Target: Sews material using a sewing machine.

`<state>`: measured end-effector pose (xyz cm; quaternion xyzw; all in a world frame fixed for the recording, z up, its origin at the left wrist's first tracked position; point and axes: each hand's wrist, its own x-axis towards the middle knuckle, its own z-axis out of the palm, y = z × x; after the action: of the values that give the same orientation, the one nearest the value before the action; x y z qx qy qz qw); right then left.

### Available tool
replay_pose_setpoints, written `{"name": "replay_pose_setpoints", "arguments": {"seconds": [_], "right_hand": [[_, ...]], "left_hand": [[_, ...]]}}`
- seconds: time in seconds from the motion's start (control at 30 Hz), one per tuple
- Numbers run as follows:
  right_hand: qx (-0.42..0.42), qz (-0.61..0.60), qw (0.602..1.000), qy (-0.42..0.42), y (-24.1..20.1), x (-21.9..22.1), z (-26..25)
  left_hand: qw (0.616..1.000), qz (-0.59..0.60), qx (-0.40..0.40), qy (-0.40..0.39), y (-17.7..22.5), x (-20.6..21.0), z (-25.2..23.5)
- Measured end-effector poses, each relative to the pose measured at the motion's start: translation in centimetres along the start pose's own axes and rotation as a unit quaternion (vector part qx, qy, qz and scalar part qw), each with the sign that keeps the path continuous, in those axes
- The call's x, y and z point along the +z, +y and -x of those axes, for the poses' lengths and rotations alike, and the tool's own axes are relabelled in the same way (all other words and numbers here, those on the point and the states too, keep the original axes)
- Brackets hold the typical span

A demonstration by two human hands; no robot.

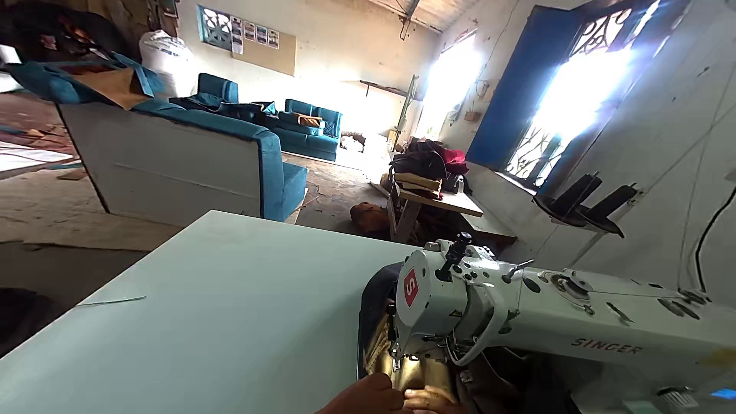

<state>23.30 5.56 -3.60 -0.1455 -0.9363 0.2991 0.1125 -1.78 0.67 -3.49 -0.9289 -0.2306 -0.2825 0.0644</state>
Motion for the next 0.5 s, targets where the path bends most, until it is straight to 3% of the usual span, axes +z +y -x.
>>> {"name": "replay_pose_setpoints", "arguments": {"seconds": [0.1,0.17,0.3,0.5], "right_hand": [[-0.053,0.04,0.997,0.049,1.5,0.9,-0.1],[-0.106,0.1,0.982,0.121,2.6,1.8,-0.4],[-0.188,0.17,0.95,0.18,3.6,2.0,-0.9],[-0.178,0.216,0.93,0.239,4.2,1.8,-0.4]], "left_hand": [[0.998,-0.039,-0.014,0.052,-0.1,0.8,0.2],[0.997,-0.042,-0.023,0.057,0.0,1.1,0.1],[0.996,-0.053,-0.041,0.054,-0.5,1.4,-0.1],[0.998,-0.005,-0.043,-0.05,-1.4,1.1,0.2]]}}
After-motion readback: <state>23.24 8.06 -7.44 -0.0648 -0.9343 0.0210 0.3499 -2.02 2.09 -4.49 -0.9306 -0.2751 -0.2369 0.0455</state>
